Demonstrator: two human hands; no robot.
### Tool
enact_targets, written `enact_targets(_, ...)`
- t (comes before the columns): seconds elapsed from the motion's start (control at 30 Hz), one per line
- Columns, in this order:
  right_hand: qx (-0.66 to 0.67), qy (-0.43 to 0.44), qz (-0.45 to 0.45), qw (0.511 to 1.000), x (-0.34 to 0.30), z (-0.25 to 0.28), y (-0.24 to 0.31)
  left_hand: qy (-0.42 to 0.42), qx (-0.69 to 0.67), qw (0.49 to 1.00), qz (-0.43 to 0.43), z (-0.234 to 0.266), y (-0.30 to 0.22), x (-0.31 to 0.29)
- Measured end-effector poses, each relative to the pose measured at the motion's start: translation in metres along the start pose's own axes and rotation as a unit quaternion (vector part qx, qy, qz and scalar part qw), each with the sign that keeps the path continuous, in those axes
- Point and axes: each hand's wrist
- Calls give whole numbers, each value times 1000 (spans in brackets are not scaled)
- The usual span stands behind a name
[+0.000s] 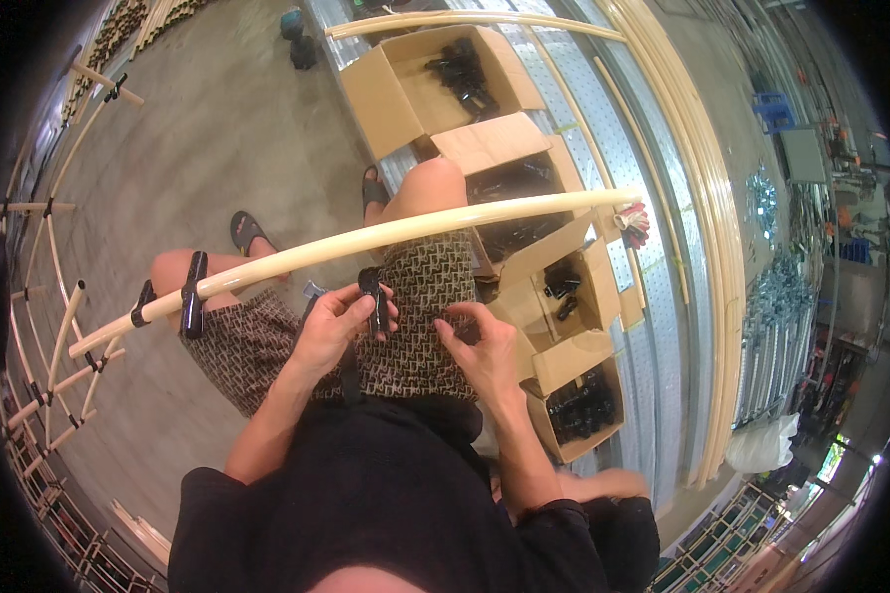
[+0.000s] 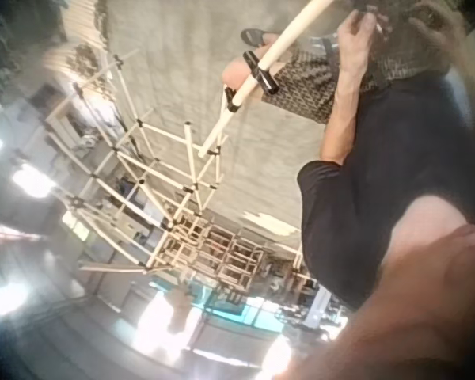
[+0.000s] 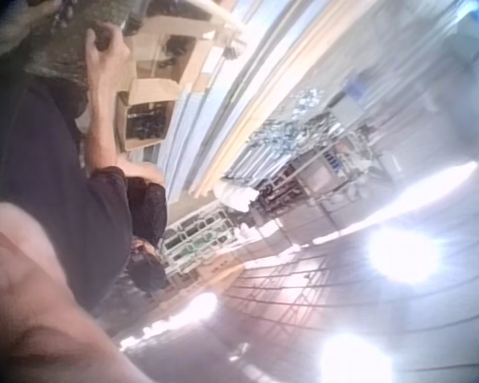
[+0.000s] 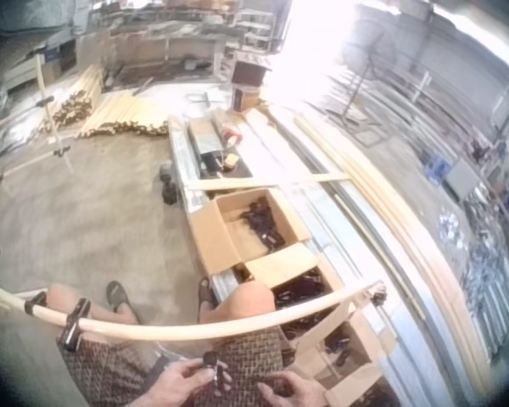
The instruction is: The person attaches plastic connectors to a long beige pipe while sitting. They take the connectors from a cardboard box, slide them onto the pipe, and position them by hand.
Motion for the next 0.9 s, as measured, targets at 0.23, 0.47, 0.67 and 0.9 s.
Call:
enact_targets(0.23, 138, 71, -146, 977, -7, 15, 3, -39, 11, 999, 29, 7, 3, -10)
enact_targets(0.47, 374, 220, -186, 882, -12, 2, 36, -28, 51, 998, 12, -12, -5, -30)
enact_targets(0.67, 143, 134, 18, 980, -17, -33, 40, -91, 227, 969, -31, -30, -20, -41)
enact_targets(0.9, 17, 71, 147, 986, -14, -43, 41, -112, 246, 961, -65, -32, -28, -45)
Point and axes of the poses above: each hand's wrist, its own x-axis towards the middle knuckle, its own z-axis out of the back of the hand, y = z × x, and after that the axes turned 7 degrees about x, right-handed
